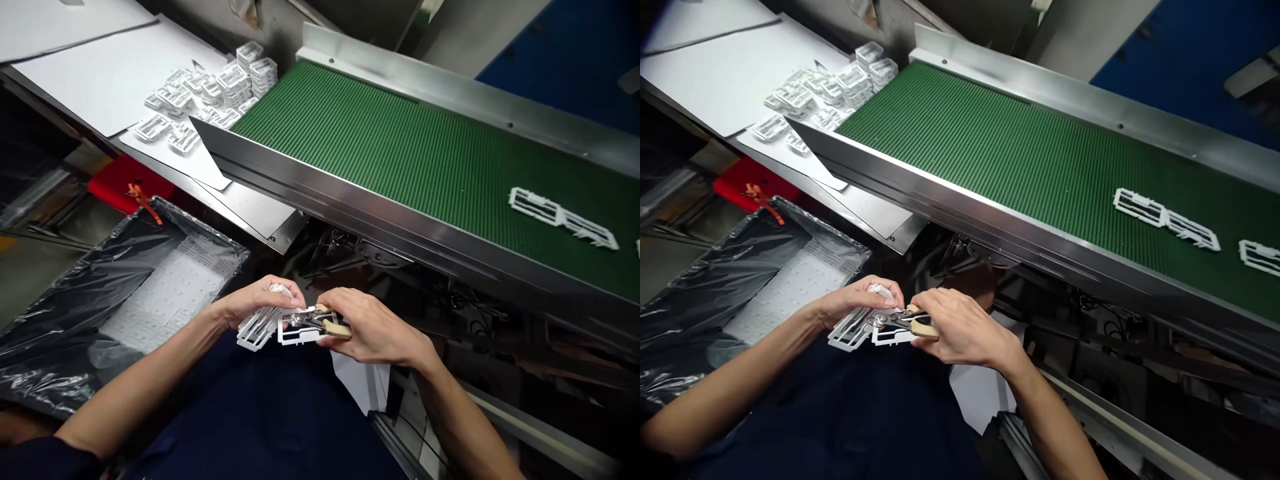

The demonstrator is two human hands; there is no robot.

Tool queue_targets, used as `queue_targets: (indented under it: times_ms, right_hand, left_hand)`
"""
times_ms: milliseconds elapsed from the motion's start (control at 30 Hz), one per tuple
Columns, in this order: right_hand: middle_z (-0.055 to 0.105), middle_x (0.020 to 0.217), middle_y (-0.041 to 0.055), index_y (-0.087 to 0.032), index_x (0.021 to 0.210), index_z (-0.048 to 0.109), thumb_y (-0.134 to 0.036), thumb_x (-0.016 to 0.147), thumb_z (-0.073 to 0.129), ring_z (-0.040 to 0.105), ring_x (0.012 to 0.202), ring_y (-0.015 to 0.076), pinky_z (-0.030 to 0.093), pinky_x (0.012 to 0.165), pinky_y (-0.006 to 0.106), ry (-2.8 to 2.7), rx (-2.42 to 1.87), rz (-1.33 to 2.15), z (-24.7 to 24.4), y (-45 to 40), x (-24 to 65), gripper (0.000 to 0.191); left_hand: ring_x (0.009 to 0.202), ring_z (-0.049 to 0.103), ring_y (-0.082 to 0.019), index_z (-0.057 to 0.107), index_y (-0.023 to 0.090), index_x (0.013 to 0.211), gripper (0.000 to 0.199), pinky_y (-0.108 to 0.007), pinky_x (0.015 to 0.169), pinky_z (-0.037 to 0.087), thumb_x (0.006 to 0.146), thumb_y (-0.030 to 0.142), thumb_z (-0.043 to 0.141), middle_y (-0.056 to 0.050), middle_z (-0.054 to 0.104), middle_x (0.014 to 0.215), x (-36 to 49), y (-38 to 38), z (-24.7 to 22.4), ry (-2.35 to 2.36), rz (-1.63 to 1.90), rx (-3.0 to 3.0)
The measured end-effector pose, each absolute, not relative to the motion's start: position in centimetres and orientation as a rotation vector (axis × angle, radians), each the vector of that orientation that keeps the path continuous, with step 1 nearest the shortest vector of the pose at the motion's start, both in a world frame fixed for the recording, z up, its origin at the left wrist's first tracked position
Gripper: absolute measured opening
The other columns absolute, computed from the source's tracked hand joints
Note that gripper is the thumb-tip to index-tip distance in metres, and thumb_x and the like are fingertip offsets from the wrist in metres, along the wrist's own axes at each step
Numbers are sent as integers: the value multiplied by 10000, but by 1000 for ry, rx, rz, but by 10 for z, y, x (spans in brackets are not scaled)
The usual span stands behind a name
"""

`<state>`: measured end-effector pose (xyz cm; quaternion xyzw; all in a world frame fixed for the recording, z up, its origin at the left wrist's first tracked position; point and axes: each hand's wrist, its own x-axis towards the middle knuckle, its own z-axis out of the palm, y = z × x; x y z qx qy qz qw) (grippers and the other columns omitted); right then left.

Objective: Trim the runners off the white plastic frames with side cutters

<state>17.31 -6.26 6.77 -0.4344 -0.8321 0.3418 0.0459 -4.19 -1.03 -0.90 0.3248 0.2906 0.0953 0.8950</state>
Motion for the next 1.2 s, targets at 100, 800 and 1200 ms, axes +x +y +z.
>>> queue_targets:
  times_ms: [100, 800, 1200]
  right_hand:
    - [620, 991, 66, -215, 1064, 537, -261, 755, 649, 581, 883, 211, 456, 796, 358, -2374, -1322, 1094, 53, -66, 179, 332]
    - [534, 810, -19, -199, 841, 528, -289, 730, 678, 555, 728, 110, 525, 742, 278, -632, -1390, 1196, -17, -82, 140, 207]
    - [529, 765, -29, -200, 844, 523, -292, 733, 677, 530, 681, 101, 493, 698, 252, -691, -1447, 1133, -19, -80, 142, 211]
  left_hand:
    - [534, 556, -136, 663, 137, 856, 198, -203, 483, 435, 673, 190, 716, -43, 623, 660, -43, -12, -12, 634, 204, 712]
    - [544, 587, -151, 525, 180, 905, 290, -220, 508, 456, 708, 242, 728, -3, 627, 616, -28, -38, -20, 922, 654, 731]
    - [561, 608, -164, 520, 183, 909, 286, -240, 531, 478, 719, 256, 721, -9, 633, 638, -24, -39, -23, 915, 616, 716]
